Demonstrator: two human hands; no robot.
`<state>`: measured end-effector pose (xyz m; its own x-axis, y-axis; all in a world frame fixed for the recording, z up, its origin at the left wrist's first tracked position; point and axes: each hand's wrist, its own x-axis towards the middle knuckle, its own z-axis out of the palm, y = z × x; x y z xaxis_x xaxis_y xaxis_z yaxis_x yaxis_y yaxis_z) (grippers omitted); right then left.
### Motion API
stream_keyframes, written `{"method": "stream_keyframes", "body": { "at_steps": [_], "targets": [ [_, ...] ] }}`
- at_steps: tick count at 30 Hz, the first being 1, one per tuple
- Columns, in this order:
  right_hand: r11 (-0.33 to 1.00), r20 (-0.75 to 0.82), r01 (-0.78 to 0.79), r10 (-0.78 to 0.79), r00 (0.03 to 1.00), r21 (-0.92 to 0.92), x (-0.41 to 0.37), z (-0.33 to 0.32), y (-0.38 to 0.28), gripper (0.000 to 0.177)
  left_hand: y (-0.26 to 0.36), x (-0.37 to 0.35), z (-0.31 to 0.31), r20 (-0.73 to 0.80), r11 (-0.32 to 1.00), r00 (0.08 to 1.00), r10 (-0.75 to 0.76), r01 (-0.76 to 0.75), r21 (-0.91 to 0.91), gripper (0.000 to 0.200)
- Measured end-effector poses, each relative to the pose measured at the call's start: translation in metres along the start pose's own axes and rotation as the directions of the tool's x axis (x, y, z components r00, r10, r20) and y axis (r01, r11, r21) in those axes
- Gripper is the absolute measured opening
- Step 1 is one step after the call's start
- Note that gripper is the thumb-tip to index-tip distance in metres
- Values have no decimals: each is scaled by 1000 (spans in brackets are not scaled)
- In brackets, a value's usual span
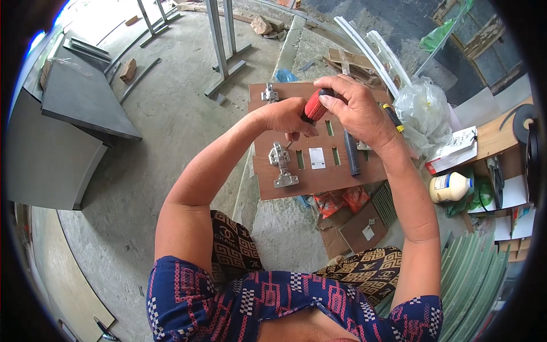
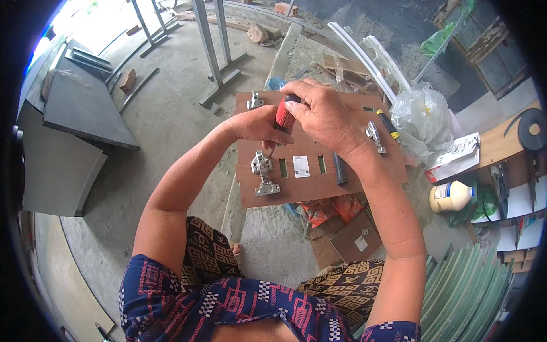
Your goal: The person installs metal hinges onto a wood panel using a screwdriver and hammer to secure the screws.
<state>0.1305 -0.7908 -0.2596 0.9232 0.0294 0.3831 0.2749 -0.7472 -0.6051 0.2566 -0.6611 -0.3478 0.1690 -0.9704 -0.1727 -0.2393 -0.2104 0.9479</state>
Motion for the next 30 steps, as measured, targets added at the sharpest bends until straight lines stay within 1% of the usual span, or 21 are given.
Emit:
{"method": "stream_keyframes", "body": {
  "at_steps": [2,5,8,11,14,17,20,23,26,29,30],
  "targets": [
    [1000,-1,7,-7,1000,-14,0,1,1,24,0,-1,-1,5,1000,1000,-3,3,-7,27],
    [1000,89,-29,28,996,12,2,-5,-3,25,-3,-2,-2,14,1000,1000,-6,6,-8,26],
    [997,135,15,-5,991,-73,9,-9,-2,23,-4,-2,-3,27,1000,1000,0,1,-24,25],
    [992,172,57,-37,984,-114,17,-10,-3,20,-5,-2,-7,52,1000,999,8,-8,-13,24],
    [982,177,54,-21,984,-183,22,-10,-5,16,-7,-1,-10,78,1000,997,5,-6,12,25],
    [972,197,-19,67,978,-233,25,-11,-9,21,-8,-1,-10,85,1000,996,-23,21,21,25],
    [954,183,-10,68,981,-301,26,-10,-13,30,-6,-3,-12,108,999,993,-49,46,27,24],
    [894,192,-52,153,969,-445,28,-12,-25,36,-2,-6,-11,124,999,991,-47,45,14,23],
    [846,267,-109,283,921,-523,33,-18,-30,37,-2,-7,-11,141,999,989,-53,53,0,22],
    [966,244,-73,136,960,-250,25,-21,-30,29,-6,-5,-10,147,999,988,-50,48,12,21],
    [984,250,-3,48,967,-178,24,-21,-24,27,-7,-4,-11,153,999,988,-35,35,4,21]
  ]
}}
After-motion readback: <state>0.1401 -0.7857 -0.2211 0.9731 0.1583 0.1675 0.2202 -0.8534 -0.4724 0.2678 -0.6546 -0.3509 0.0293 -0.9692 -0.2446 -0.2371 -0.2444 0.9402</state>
